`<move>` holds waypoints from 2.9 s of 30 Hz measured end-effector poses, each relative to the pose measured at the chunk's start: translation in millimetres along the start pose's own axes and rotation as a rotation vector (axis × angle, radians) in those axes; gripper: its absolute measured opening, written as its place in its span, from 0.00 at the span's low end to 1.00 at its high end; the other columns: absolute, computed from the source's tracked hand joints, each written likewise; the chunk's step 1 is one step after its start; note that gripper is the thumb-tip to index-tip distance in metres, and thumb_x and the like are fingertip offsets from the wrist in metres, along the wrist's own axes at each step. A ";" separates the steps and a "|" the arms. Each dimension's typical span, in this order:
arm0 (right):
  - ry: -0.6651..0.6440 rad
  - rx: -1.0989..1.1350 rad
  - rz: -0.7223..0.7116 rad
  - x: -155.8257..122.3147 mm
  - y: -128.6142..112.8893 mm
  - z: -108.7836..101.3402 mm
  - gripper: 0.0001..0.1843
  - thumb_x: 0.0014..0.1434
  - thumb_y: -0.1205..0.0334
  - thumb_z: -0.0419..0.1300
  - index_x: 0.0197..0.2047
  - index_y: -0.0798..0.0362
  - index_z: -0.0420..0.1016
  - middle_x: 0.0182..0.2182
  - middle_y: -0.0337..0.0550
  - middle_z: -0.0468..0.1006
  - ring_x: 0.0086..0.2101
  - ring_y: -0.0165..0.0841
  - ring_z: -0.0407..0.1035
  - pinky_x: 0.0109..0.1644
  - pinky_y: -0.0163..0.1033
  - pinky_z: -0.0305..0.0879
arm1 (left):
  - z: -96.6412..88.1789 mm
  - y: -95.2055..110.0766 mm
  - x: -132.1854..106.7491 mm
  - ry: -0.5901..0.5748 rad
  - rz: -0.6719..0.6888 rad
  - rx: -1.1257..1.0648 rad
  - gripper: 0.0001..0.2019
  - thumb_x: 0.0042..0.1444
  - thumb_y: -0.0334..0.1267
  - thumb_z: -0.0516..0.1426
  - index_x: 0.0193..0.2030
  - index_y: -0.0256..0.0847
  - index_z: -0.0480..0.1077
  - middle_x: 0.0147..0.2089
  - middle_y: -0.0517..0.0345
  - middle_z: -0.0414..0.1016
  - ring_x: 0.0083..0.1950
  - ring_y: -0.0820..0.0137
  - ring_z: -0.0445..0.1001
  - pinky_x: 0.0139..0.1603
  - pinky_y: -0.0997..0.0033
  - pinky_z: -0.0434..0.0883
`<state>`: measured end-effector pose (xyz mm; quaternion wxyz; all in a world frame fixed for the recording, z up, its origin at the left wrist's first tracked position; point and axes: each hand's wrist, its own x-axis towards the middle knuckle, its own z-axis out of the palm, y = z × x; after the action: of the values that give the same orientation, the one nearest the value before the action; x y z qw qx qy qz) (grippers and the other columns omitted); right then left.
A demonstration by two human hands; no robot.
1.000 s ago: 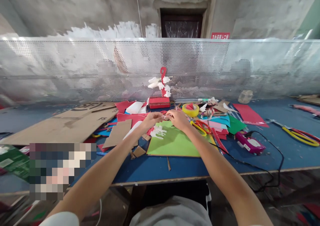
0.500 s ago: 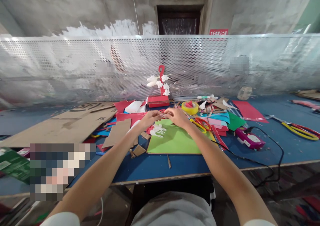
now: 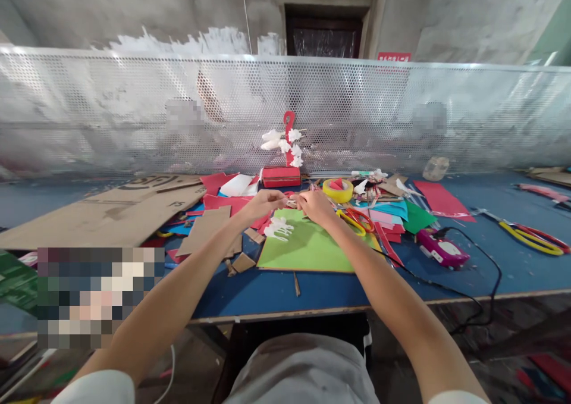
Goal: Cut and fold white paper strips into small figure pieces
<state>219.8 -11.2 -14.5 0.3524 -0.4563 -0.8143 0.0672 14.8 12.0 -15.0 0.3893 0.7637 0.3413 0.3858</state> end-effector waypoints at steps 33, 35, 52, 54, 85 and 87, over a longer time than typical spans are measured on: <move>-0.017 0.082 -0.089 1.2 2.6 -0.2 0.13 0.60 0.51 0.60 0.39 0.52 0.76 0.34 0.42 0.81 0.32 0.31 0.73 0.36 0.33 0.62 | -13.0 2.7 -1.3 -0.021 -0.060 0.051 0.16 0.45 0.48 0.64 0.31 0.34 0.76 0.23 0.59 0.69 0.26 0.74 0.64 0.29 0.74 0.60; -0.013 0.091 -0.093 1.5 3.5 -0.4 0.10 0.59 0.55 0.61 0.37 0.52 0.76 0.34 0.41 0.81 0.32 0.31 0.72 0.36 0.34 0.62 | -14.3 4.3 -2.1 -0.021 -0.059 0.055 0.15 0.45 0.47 0.64 0.31 0.34 0.77 0.23 0.60 0.68 0.26 0.75 0.62 0.29 0.74 0.59; -0.009 0.023 -0.081 0.1 0.0 0.7 0.14 0.65 0.53 0.54 0.43 0.54 0.72 0.35 0.44 0.79 0.32 0.32 0.71 0.37 0.35 0.60 | -22.6 13.1 -4.7 -0.034 -0.080 0.129 0.15 0.45 0.46 0.64 0.29 0.33 0.75 0.24 0.58 0.69 0.25 0.75 0.62 0.28 0.74 0.58; -0.041 0.073 -0.099 -0.8 -3.8 0.8 0.15 0.61 0.52 0.59 0.45 0.53 0.72 0.37 0.44 0.79 0.33 0.31 0.71 0.38 0.34 0.62 | -22.6 15.7 -5.7 -0.042 -0.089 0.129 0.15 0.45 0.47 0.64 0.29 0.33 0.75 0.24 0.58 0.68 0.25 0.75 0.61 0.28 0.74 0.58; -0.412 -0.417 -0.221 -16.5 -37.0 5.3 0.20 0.67 0.53 0.48 0.37 0.53 0.78 0.35 0.50 0.80 0.36 0.38 0.72 0.35 0.37 0.54 | -37.7 7.6 -12.7 -0.472 -0.139 0.449 0.11 0.47 0.40 0.59 0.37 0.38 0.74 0.37 0.53 0.77 0.37 0.68 0.73 0.36 0.73 0.66; -0.426 -0.419 -0.212 -17.0 -38.4 5.0 0.20 0.66 0.52 0.49 0.36 0.53 0.78 0.33 0.49 0.80 0.35 0.37 0.71 0.34 0.36 0.52 | -35.9 9.6 -12.6 -0.474 -0.136 0.492 0.12 0.48 0.42 0.59 0.37 0.38 0.75 0.38 0.53 0.78 0.37 0.68 0.73 0.36 0.73 0.65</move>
<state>195.6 -45.6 -10.3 0.0771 -0.4072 -0.9090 -0.0453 -19.7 9.0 3.5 0.2865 0.8786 0.3743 0.0772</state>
